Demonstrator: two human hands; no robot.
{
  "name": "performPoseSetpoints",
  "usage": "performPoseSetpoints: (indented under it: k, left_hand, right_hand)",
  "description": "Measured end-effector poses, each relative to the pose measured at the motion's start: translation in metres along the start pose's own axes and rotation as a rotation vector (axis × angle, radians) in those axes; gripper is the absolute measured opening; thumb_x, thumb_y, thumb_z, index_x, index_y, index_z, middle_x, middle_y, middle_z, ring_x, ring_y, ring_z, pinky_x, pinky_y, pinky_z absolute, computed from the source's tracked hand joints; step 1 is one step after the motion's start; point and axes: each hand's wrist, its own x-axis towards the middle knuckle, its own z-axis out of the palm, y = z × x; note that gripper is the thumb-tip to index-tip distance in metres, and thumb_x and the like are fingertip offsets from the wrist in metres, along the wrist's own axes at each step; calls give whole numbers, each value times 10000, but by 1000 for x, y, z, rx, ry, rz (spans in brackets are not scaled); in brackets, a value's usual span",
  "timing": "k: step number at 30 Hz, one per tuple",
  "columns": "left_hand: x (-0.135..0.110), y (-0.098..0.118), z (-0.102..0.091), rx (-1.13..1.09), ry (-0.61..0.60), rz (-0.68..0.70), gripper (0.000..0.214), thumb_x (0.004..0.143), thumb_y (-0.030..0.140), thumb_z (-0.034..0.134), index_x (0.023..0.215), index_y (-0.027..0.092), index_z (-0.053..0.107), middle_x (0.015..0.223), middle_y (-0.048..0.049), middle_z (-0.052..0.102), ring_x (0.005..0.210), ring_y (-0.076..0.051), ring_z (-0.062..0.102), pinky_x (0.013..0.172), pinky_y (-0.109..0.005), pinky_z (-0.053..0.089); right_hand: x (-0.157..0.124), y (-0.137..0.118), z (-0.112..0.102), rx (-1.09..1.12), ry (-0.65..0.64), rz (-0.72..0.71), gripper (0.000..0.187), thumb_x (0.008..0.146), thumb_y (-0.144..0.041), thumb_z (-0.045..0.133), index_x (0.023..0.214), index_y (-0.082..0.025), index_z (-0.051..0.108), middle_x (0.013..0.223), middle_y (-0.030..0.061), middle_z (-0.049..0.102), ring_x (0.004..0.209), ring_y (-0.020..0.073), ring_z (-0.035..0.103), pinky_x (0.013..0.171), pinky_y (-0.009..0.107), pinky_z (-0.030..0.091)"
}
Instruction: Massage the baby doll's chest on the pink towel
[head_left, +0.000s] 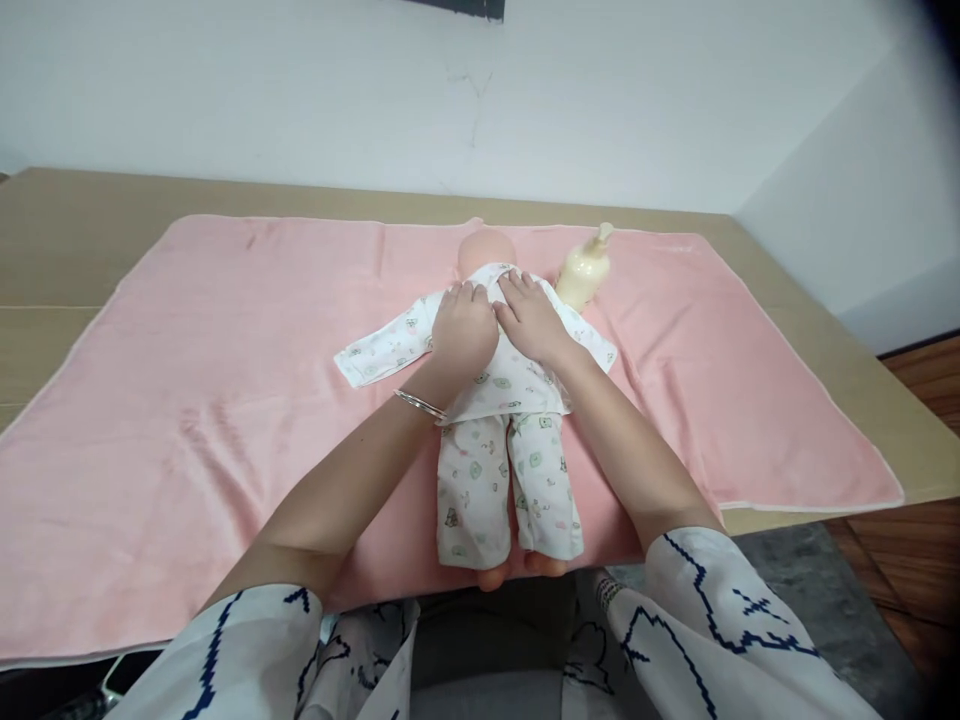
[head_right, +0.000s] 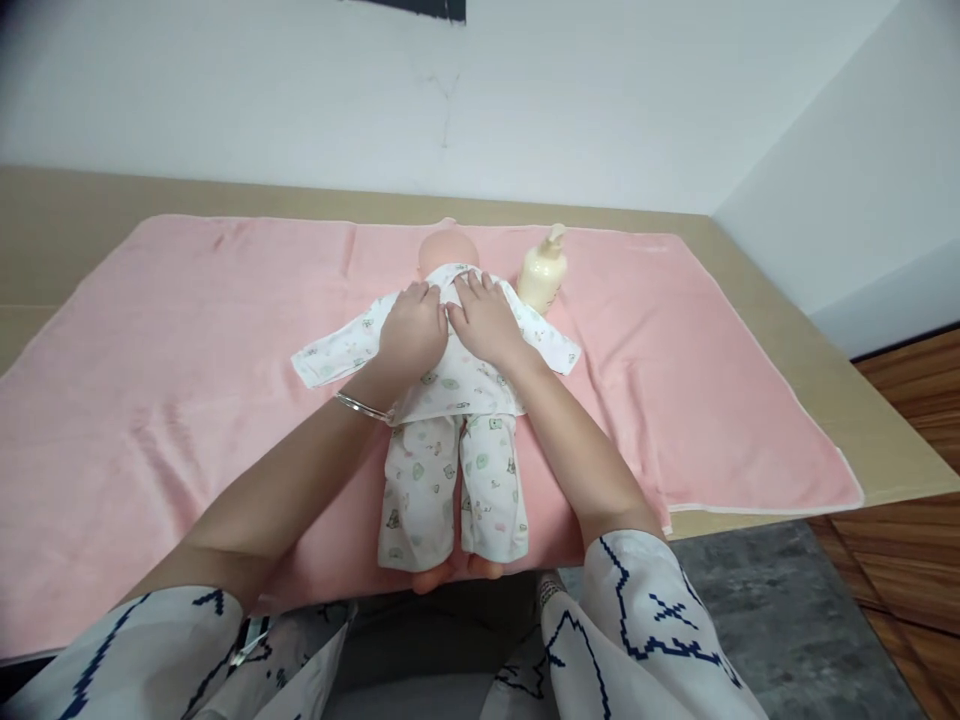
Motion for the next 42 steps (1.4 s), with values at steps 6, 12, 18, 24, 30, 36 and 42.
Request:
performPoseSetpoints:
  k: [6,12,18,24,30,36,42]
  left_hand:
    - [19,-30,3,-86,-71,-72,320,926,291,481,1173,157,632,1271,-162,671,1274,-323,553,1153,-509,365]
    - [7,-3,-5,31,-71,-12,354,957,198,390,1186,121,648,1247,-189,677,1246,-334,578,1119,-517,406]
    - [1,10,-13,37,-130,63,390,900,96,405,1179,148,671,1279,-143,682,1297,-290,568,1177,-458,385]
    - [16,-15,-15,105,-182,-85,428,982,330,423,1281,77,596,1383,-197,612,1309,-326,545,1148,-474,393]
    - [-1,16,-27,339,-246,-53,423,1008,250,364,1277,10,584,1303,-254,626,1274,-355,563,1113,-476,406]
    - [0,17,-32,270,-298,48,365,991,201,351,1167,60,638,1243,-209,665,1250,-318,580,1103,-445,429]
    - [20,-17,-33,76,-301,-36,337,980,348,408,1110,125,625,1199,-179,680,1141,-323,629,1000,-454,497]
  right_hand:
    - [-22,-46,-1,-145,87,30,489,972,-218,397,1391,-10,540,1440,248,571,1397,375,488,1196,537,345]
    - [-6,-21,-8,-30,-3,22,442,993,-228,342,1339,-95,583,1473,176,566,1427,320,466,1200,523,345]
    - [3,-3,-2,-21,25,77,513,981,-269,358,1424,-48,494,1560,216,450,1472,370,382,1203,600,286]
    - [-16,-46,-4,-145,52,97,467,999,-193,324,1369,-21,550,1413,234,594,1371,343,506,1178,496,348]
    - [-4,-22,-9,7,-22,92,499,1009,-248,335,1433,-46,505,1526,188,504,1460,315,414,1217,470,310]
    - [3,-7,-12,22,-24,80,533,1000,-311,384,1461,-58,469,1550,183,476,1470,319,392,1226,497,281]
    - [-18,-49,-22,-173,-25,51,354,997,-207,351,1153,-97,650,1174,187,713,1146,314,634,1018,422,473]
